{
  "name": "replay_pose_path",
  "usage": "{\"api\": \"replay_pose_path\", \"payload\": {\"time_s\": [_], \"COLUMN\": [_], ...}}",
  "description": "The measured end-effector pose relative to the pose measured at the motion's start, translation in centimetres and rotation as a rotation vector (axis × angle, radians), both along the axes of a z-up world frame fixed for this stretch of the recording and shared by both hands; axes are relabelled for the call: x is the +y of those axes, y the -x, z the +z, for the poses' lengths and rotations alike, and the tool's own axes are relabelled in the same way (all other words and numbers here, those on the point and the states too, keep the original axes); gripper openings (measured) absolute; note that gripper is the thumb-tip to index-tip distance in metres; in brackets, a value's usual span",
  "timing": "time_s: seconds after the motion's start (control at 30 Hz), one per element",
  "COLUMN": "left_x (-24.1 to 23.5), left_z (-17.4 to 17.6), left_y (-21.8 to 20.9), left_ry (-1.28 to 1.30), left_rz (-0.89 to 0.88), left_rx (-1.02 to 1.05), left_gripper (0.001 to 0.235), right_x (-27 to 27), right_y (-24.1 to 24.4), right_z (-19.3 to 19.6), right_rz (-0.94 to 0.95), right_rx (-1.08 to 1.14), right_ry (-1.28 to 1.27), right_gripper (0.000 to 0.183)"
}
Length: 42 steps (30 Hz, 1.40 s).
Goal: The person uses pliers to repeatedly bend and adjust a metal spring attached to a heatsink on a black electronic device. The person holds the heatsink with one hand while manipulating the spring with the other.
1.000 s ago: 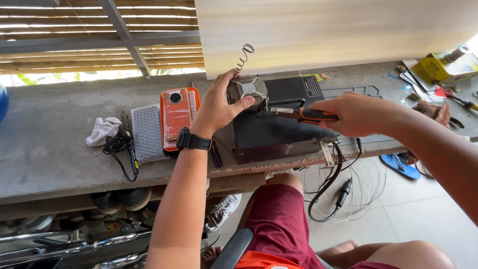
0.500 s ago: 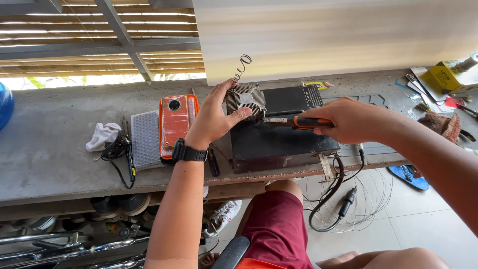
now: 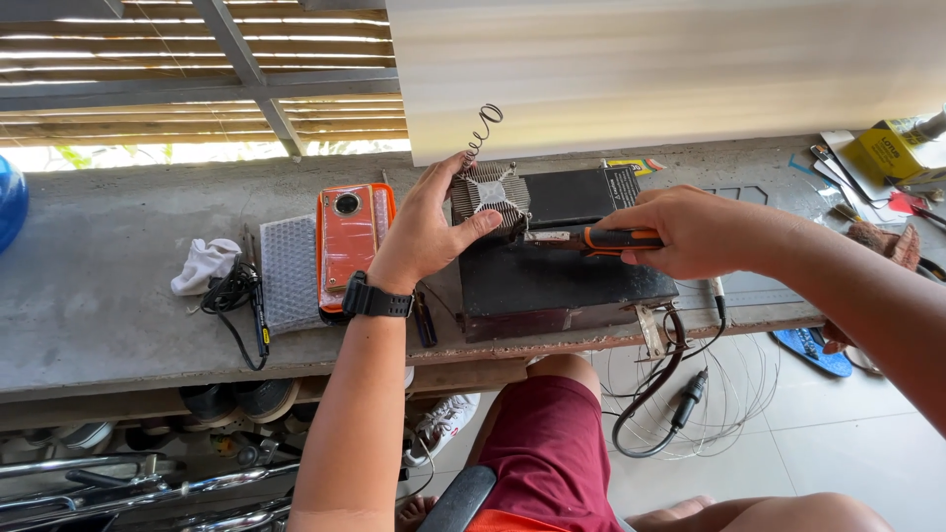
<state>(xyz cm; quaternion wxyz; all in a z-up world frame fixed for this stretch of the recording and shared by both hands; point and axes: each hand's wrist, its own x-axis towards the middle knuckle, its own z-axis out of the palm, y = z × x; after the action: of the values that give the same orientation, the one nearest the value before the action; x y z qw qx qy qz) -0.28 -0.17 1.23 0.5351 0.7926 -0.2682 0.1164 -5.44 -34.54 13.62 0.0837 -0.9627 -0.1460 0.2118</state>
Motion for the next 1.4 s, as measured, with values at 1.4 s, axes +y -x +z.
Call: {"api": "replay_pose_path", "payload": {"time_s": [1.4], "left_x": [-1.7], "left_z": [0.5], "left_y": [-5.0], "left_ry": [0.084], "left_rz": [-0.109], "left_rx": [0.313], "left_gripper": [0.068], "right_x": [-1.4], "right_y": [3.0], "right_z": [-6.7], "right_rz": [0.264], "right_rx": [-0.702], "right_ry": [0.566], "right_gripper": [0.025]}}
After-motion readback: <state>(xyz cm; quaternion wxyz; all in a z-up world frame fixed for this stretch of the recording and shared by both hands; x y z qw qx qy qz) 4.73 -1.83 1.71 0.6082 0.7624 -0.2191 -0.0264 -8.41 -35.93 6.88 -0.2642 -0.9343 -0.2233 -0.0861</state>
